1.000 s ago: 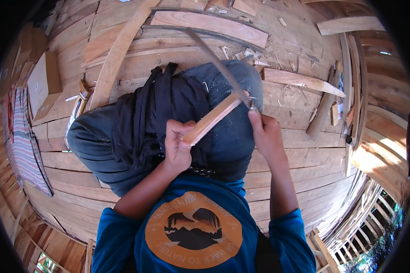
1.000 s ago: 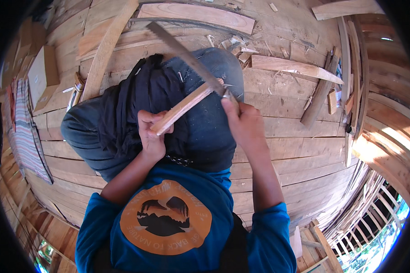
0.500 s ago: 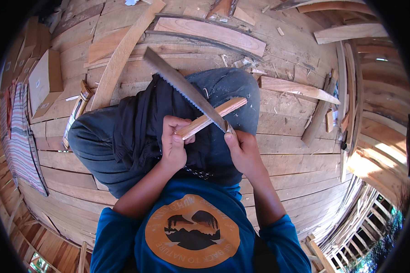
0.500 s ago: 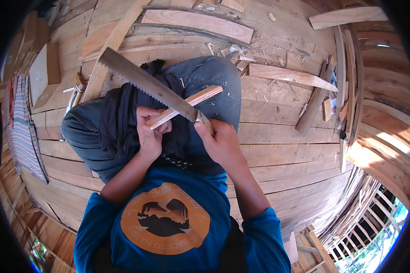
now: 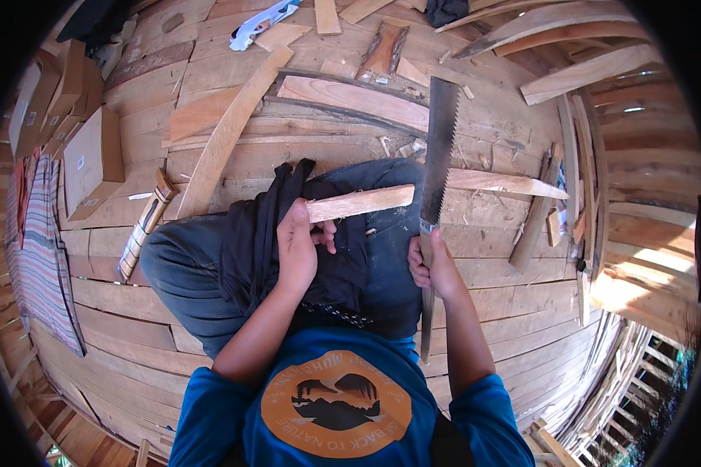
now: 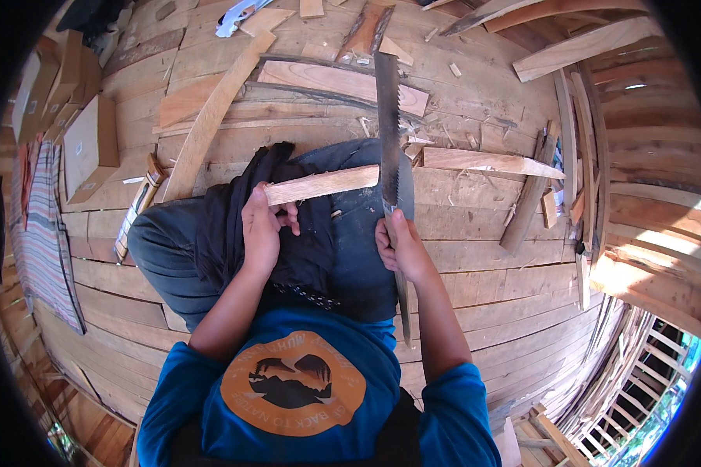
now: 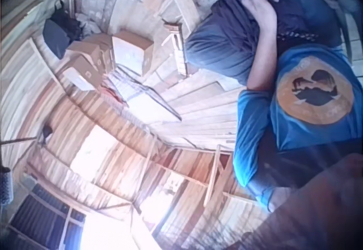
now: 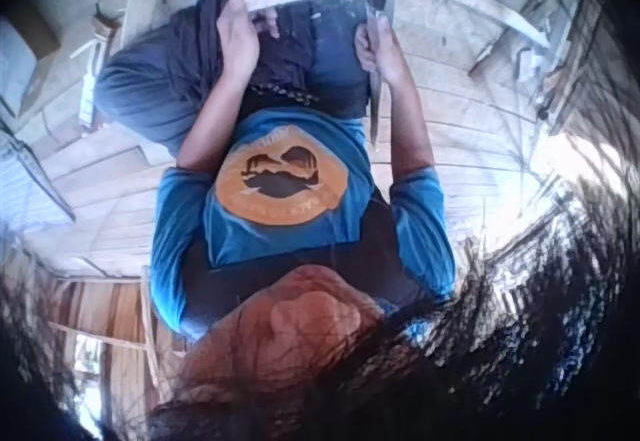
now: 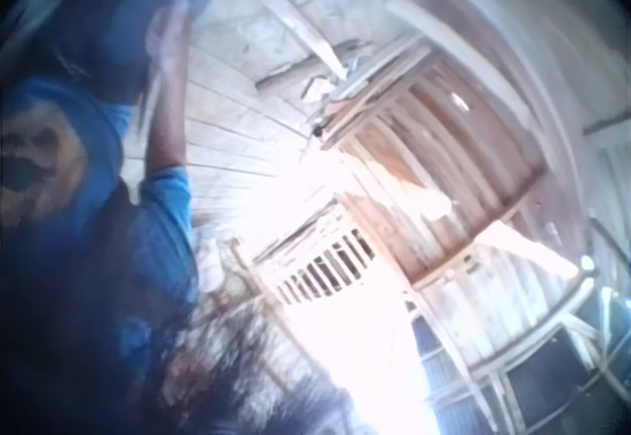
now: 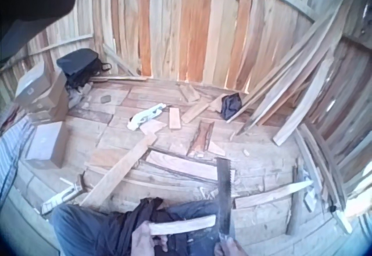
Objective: The person is using a saw blade to shave thin layers of wood from a small block while holding it against their knee.
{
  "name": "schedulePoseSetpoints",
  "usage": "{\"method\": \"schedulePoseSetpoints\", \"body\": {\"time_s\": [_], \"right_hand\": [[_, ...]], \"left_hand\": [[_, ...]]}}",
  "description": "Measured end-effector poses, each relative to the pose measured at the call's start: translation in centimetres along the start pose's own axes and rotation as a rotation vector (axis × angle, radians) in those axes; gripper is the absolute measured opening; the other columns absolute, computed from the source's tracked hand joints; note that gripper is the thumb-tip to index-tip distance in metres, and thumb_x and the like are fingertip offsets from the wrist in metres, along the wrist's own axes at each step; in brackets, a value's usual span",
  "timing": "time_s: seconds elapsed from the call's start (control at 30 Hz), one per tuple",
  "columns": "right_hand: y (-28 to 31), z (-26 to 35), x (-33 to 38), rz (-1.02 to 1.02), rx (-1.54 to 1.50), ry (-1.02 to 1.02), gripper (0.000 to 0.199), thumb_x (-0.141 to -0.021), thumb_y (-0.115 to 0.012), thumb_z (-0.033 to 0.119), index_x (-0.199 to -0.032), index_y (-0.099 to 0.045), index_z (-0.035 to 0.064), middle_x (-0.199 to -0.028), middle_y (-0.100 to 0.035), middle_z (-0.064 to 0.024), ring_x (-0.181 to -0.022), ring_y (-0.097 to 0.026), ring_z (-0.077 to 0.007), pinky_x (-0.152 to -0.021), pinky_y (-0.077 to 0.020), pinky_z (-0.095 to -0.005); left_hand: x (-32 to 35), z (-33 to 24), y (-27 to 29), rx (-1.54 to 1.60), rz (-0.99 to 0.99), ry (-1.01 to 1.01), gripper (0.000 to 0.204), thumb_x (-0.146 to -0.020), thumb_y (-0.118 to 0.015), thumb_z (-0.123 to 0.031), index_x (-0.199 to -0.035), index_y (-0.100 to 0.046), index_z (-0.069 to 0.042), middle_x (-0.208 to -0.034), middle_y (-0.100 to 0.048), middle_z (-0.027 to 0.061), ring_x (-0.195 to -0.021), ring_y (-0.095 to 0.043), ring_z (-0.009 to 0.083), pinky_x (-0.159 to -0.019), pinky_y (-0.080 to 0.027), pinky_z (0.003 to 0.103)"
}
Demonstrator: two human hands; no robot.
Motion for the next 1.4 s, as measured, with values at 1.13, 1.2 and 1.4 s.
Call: {"method": "schedulePoseSetpoints", "body": {"time_s": [1.13, 1.2, 1.4], "right_hand": [[-5.7, 4.7, 2.8, -0.313, 0.697, 0.345, 0.045, -0.095, -0.059, 0.04, -0.086, -0.062, -0.0042, -0.069, -0.057, -0.0255, -0.065, -0.058, -0.0405, -0.063, -0.0464, -0.0436], [-5.1, 4.4, 2.9, -0.316, 0.669, 0.323, 0.047, -0.095, -0.06, 0.041, -0.086, -0.062, -0.0046, -0.069, -0.058, -0.0255, -0.066, -0.059, -0.0412, -0.063, -0.0469, -0.0438], [-4.1, 3.9, 2.9, -0.316, 0.706, 0.28, 0.05, -0.093, -0.062, 0.044, -0.087, -0.064, -0.0049, -0.069, -0.059, -0.0253, -0.068, -0.061, -0.0417, -0.064, -0.0483, -0.0442]], "left_hand": [[2.3, -8.1, -4.9, -1.119, 0.3, -0.477, 0.016, -0.092, -0.063, -0.018, -0.097, -0.061, -0.003, -0.079, -0.066, 0.0159, -0.07, -0.066, 0.0346, -0.061, -0.052, 0.042], [2.7, -8.0, -5.3, -1.183, 0.289, -0.441, 0.016, -0.093, -0.062, -0.018, -0.094, -0.058, -0.003, -0.077, -0.064, 0.0159, -0.067, -0.065, 0.0354, -0.059, -0.051, 0.042], [3.0, -7.3, -5.2, -1.242, 0.295, -0.411, 0.019, -0.094, -0.06, -0.019, -0.089, -0.053, -0.002, -0.072, -0.06, 0.0163, -0.063, -0.061, 0.0375, -0.056, -0.047, 0.044]]}}
Point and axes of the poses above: each hand's wrist, its own x-axis away from the middle knuckle, its own y-axis out of the back of the hand, z = x × y, the point moved 3 cm from there along -x, towards the middle knuckle
